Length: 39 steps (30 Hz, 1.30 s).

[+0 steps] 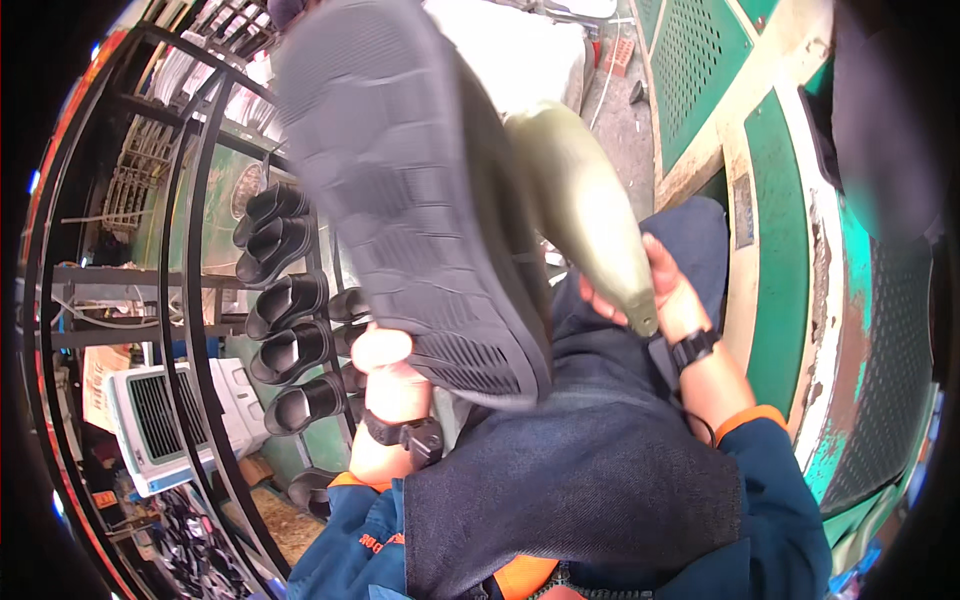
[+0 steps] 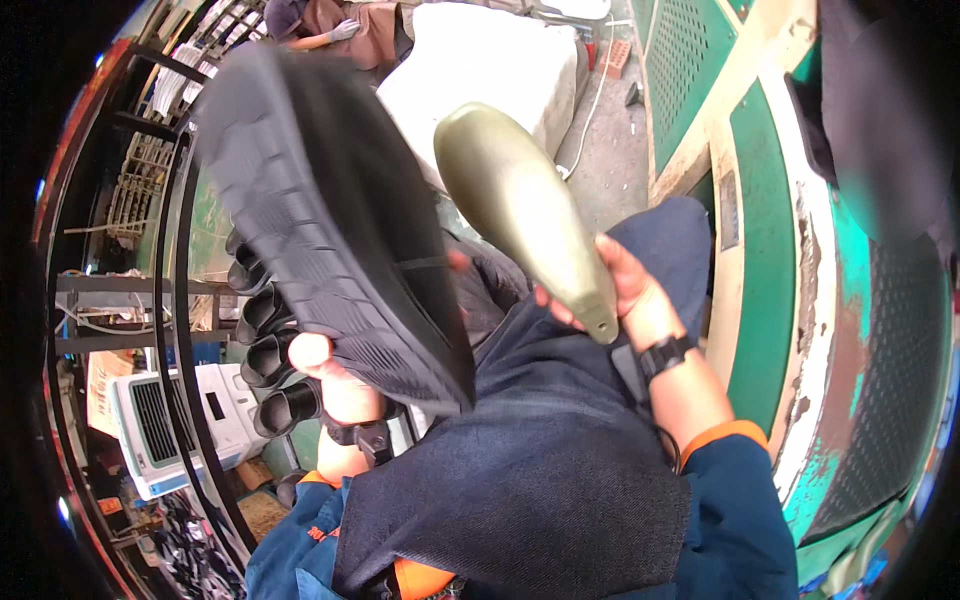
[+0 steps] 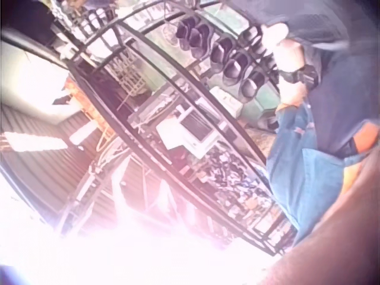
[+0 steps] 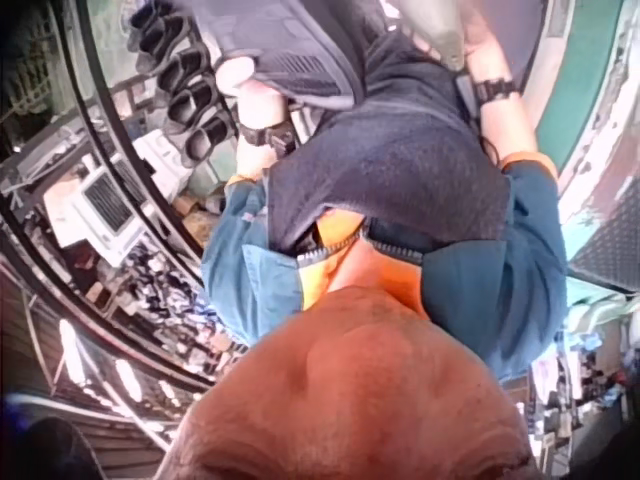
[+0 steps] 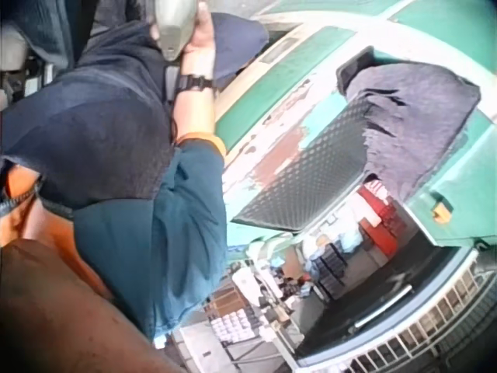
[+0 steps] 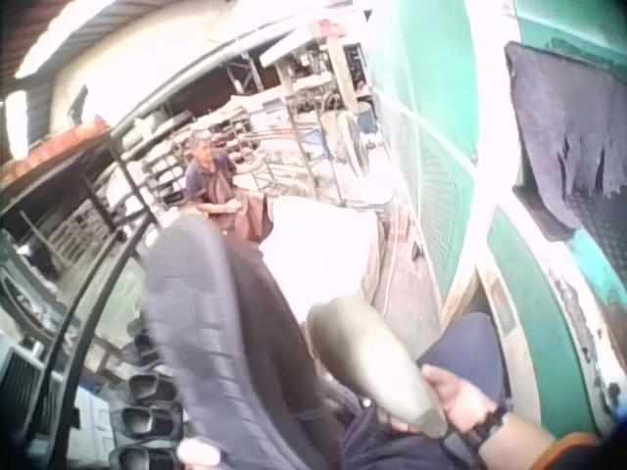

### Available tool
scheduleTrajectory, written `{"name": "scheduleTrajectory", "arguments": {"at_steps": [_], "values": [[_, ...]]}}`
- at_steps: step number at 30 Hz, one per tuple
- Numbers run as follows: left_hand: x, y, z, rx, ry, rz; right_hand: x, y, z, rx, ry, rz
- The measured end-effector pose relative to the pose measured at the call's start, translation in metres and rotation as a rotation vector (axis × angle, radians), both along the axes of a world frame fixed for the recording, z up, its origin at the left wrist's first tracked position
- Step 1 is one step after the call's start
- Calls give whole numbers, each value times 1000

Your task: Assembling shoe components and processing them through a lasting or heating machine on a production line.

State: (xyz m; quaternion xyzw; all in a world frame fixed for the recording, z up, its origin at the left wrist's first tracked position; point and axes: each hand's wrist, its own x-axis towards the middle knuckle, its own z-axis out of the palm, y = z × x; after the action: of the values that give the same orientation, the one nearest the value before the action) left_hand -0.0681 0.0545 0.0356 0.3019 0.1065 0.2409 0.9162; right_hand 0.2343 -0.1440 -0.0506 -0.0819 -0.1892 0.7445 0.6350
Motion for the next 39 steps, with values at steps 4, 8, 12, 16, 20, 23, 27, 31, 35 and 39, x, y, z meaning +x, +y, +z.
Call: {"name": "scheduleTrajectory", "arguments": {"at_steps": [4, 8, 12, 16, 20, 23, 27, 31, 35, 39], "values": [[-7, -6, 23, -8, -88, 272, 6, 58, 41, -85, -103, -202], [-3, -29, 36, 190, 150, 295, 78, 164, 40, -356, -312, -673], [-67, -31, 39, 966, 300, 458, -11, 195, 64, -231, -381, -147], [-79, -34, 79, 1676, 691, 689, -88, 134, 121, -153, -487, 454], [-60, -57, 72, 1341, 929, 448, -144, 133, 99, -202, -602, 361], [-82, -60, 99, 1410, 1107, 510, -150, 134, 118, -152, -591, 598], [-131, -61, 120, 1543, 1559, 320, -121, 147, 132, 11, -1040, 435], [-223, -40, 61, 1605, 1827, 409, -87, 158, 122, -117, -1024, 311], [-289, -45, 3, 1471, 1937, 104, -85, 166, 109, -135, -1062, 339], [-296, -22, -1, 1726, 1812, 157, -80, 165, 94, -172, -1157, 415]]}}
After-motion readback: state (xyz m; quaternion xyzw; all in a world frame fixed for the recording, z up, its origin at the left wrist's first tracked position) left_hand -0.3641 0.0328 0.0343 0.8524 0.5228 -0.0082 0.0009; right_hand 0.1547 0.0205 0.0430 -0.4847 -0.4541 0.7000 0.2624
